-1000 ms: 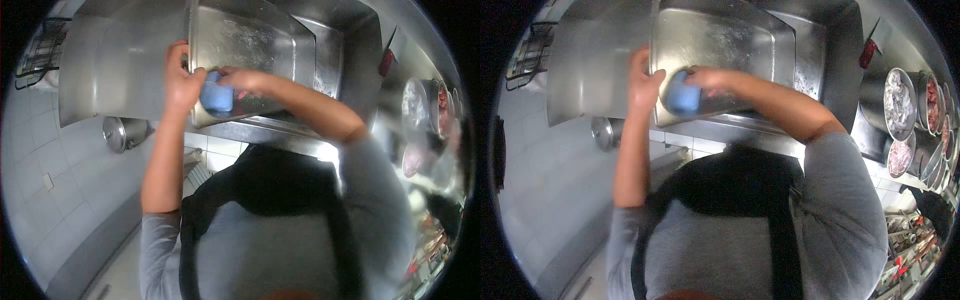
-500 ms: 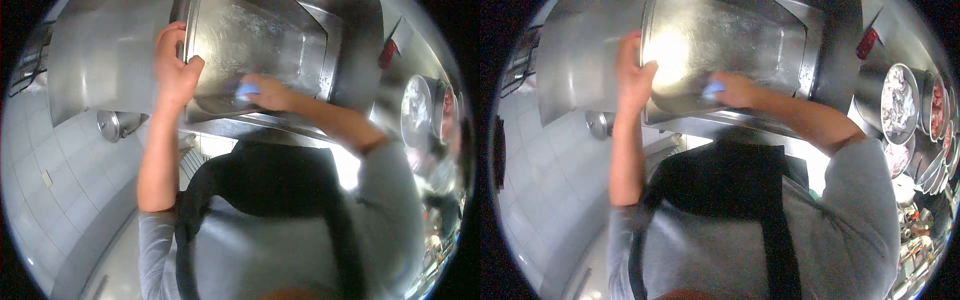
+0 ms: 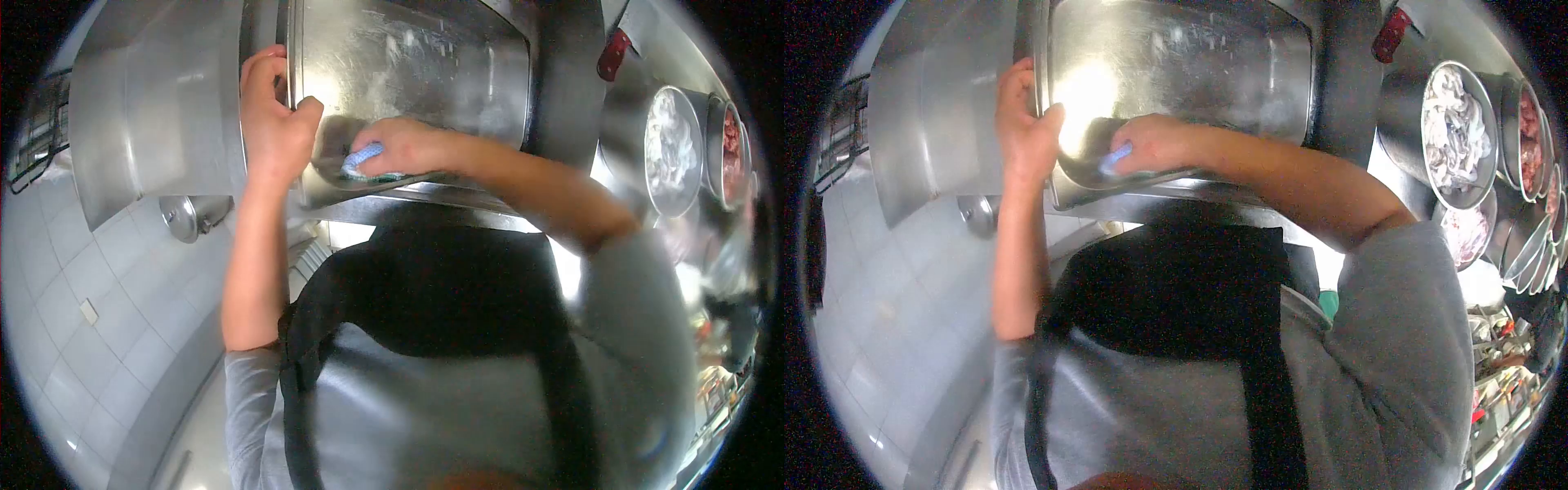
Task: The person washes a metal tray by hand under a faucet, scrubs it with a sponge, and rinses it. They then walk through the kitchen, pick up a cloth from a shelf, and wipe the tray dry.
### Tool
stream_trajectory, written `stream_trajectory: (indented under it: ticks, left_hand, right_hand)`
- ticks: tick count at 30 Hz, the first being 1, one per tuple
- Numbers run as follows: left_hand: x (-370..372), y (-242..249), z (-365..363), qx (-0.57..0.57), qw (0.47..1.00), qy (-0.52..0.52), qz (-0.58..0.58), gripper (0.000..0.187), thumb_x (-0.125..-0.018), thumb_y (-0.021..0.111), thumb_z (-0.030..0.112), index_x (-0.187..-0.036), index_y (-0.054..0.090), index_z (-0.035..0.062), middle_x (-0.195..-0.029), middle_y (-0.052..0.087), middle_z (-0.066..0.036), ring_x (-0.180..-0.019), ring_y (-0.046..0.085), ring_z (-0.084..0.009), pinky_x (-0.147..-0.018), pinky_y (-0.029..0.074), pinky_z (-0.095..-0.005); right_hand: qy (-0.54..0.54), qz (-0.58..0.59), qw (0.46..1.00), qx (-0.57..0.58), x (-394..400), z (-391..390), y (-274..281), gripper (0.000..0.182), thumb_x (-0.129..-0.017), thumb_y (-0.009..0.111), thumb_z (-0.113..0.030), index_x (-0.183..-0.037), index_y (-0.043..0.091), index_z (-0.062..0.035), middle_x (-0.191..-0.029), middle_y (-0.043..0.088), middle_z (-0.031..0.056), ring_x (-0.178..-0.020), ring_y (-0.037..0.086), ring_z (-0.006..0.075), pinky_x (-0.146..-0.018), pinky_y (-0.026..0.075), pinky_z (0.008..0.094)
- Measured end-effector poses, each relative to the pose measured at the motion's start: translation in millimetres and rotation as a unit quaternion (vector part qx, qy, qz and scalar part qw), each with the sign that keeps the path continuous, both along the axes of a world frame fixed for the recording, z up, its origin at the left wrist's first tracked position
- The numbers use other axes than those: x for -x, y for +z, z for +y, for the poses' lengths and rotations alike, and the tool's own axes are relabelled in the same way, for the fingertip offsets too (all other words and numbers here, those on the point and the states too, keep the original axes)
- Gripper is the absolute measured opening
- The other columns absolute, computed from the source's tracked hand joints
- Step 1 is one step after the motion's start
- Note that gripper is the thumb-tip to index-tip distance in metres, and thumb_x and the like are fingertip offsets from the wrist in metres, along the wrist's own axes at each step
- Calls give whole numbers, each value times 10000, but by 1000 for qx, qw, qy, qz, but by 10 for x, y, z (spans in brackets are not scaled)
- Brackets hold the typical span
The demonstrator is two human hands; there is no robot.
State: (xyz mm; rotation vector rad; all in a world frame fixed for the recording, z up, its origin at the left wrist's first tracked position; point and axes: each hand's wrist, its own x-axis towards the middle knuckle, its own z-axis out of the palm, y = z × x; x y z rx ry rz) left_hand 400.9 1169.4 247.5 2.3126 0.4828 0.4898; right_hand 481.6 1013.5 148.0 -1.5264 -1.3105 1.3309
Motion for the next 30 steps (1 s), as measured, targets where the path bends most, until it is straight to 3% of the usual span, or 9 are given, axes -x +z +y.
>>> stream_trajectory:
  ticks: [2, 6, 9, 11, 13, 20, 24, 27, 30]
  left_hand:
    - [35, -62, -67, -8, 1000, -7, 2, 280, -605, 528, -30, -883, 506, 2, -1123, 447, -138, -1047, 473, -258, -904, 405, -346]
    - [263, -204, -26, -5, 1000, -14, -8, 297, -603, 534, -31, -895, 494, 4, -1130, 452, -137, -1032, 484, -257, -902, 406, -341]
    - [357, -203, -4, 4, 999, -27, -18, 314, -609, 533, -30, -916, 484, 11, -1137, 451, -140, -1021, 491, -248, -888, 407, -337]
    - [343, -110, -33, 51, 998, -12, -25, 324, -614, 530, -27, -931, 479, 16, -1143, 449, -142, -1018, 492, -236, -877, 407, -332]
    - [245, 27, -217, 104, 994, -20, -18, 296, -675, 576, 13, -956, 482, 24, -1199, 430, -132, -1009, 486, -199, -866, 390, -310]
    - [-354, -314, -1106, 271, 962, -11, -44, 333, -864, 518, 270, -1090, 463, 32, -1267, 394, -88, -1074, 441, -176, -933, 309, -293]
    - [-838, 328, -1926, 306, 951, -51, -1, 498, -907, 425, 353, -1277, 308, 40, -1343, 323, -100, -1208, 312, -185, -1005, 224, -302]
    - [-1144, 862, -2067, 301, 951, -59, 47, 595, -922, 379, 385, -1374, 212, 37, -1395, 273, -116, -1291, 231, -197, -1046, 175, -310]
    - [-1359, 697, -2071, 240, 967, -27, 75, 611, -919, 371, 408, -1368, 220, 22, -1398, 268, -134, -1296, 231, -220, -1050, 172, -319]
  right_hand:
    - [-11, -1, 999, -37, 6, -146, -361, 392, -777, 593, -329, -1061, 580, -58, -1001, 597, 148, -935, 563, 273, -806, 438, 362]
    - [85, -164, 964, 193, -241, -1194, -1730, 370, -758, 602, -250, -1071, 577, -54, -1028, 592, 135, -964, 551, 293, -817, 436, 370]
    - [44, -130, 976, 172, 31, -891, -1250, 386, -762, 604, -256, -1084, 572, -45, -1055, 584, 144, -970, 548, 280, -823, 433, 358]
    - [-18, -15, 999, -22, 291, -426, -582, 359, -773, 592, -235, -1071, 576, -35, -1038, 589, 153, -947, 556, 257, -819, 432, 348]
    - [-54, 20, 998, -40, 295, -462, -410, 332, -784, 584, -226, -1052, 577, -30, -995, 599, 149, -920, 562, 248, -809, 433, 345]
    - [-44, -85, 992, 87, -196, -1692, -990, 331, -787, 564, -321, -992, 611, -65, -964, 612, 164, -892, 580, 318, -773, 447, 408]
    - [-111, -3, 992, -58, -197, -1823, 487, 361, -808, 541, -325, -1074, 569, -81, -1000, 592, 172, -919, 567, 313, -792, 440, 383]
    - [-354, 320, 879, -15, -335, -1569, 1224, 351, -811, 519, -235, -1075, 550, -5, -929, 593, 185, -810, 555, 239, -736, 432, 365]
    - [-451, 335, 825, -53, -1229, -1178, 1191, 357, -820, 496, -189, -1068, 527, 66, -962, 582, 200, -826, 558, 245, -728, 444, 358]
